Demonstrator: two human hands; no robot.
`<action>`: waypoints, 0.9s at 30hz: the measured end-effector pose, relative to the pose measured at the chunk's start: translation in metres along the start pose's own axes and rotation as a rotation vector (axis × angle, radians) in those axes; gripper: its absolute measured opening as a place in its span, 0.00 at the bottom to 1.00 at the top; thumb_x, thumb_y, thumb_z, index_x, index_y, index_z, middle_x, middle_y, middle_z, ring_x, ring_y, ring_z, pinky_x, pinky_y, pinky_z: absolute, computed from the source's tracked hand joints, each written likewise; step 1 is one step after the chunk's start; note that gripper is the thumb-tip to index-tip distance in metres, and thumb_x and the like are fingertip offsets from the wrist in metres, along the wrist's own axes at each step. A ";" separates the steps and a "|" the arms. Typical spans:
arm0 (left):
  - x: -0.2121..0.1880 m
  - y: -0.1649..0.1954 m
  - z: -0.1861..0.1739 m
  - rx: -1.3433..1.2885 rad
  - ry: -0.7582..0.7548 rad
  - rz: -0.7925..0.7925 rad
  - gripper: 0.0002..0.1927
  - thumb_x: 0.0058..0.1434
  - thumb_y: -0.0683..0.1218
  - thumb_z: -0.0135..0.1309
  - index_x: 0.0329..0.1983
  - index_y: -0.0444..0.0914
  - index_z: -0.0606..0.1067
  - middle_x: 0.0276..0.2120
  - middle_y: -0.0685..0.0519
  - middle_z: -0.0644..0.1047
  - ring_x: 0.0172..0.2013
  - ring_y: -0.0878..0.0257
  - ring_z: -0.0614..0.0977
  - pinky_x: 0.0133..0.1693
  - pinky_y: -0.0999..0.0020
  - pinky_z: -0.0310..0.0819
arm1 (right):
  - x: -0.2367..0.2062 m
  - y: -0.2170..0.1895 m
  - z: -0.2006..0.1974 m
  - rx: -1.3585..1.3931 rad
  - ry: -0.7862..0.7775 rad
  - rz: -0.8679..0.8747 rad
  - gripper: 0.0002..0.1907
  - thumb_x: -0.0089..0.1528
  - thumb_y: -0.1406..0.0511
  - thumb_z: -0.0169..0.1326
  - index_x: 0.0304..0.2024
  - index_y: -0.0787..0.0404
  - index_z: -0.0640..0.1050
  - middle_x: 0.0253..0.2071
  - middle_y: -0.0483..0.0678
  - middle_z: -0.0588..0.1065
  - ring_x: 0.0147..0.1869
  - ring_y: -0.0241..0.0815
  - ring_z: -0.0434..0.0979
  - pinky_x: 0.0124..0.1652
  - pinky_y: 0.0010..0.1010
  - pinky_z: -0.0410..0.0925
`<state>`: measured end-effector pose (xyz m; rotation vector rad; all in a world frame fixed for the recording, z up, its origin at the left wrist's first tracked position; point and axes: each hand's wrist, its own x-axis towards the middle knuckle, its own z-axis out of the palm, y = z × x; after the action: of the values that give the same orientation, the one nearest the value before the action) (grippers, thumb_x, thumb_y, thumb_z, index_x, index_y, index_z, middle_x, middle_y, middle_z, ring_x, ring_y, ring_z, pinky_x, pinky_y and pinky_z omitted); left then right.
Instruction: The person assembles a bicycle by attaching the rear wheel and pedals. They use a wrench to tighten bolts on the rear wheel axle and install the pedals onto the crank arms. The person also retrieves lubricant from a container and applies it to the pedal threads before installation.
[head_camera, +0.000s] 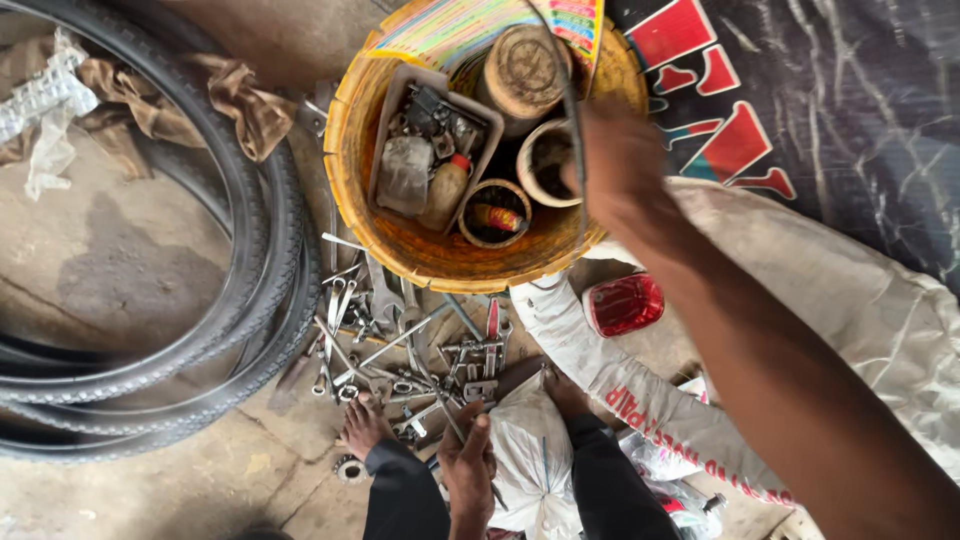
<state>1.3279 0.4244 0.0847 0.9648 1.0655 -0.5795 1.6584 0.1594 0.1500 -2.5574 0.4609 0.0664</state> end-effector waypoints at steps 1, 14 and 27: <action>0.000 0.000 -0.002 0.011 -0.017 -0.016 0.20 0.57 0.49 0.64 0.49 0.34 0.80 0.17 0.57 0.67 0.12 0.73 0.61 0.15 0.74 0.51 | -0.008 -0.007 -0.006 0.703 0.149 0.221 0.14 0.74 0.64 0.59 0.40 0.70 0.74 0.34 0.53 0.65 0.32 0.42 0.64 0.30 0.37 0.62; 0.006 0.004 -0.012 -0.098 -0.234 0.129 0.38 0.52 0.63 0.63 0.53 0.29 0.75 0.36 0.51 0.85 0.14 0.73 0.64 0.16 0.74 0.54 | -0.298 -0.017 -0.060 0.072 -0.056 0.191 0.10 0.51 0.68 0.63 0.35 0.63 0.80 0.27 0.51 0.79 0.29 0.42 0.80 0.31 0.33 0.73; -0.011 0.041 -0.016 -0.001 -0.190 0.124 0.43 0.48 0.61 0.65 0.61 0.31 0.71 0.35 0.58 0.84 0.13 0.73 0.63 0.15 0.74 0.51 | -0.262 -0.058 0.025 -0.020 -0.353 -0.005 0.11 0.54 0.70 0.59 0.40 0.65 0.78 0.38 0.58 0.79 0.40 0.58 0.82 0.40 0.45 0.75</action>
<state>1.3490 0.4577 0.1077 0.9480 0.8311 -0.5559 1.4331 0.2997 0.1940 -2.4930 0.3168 0.5127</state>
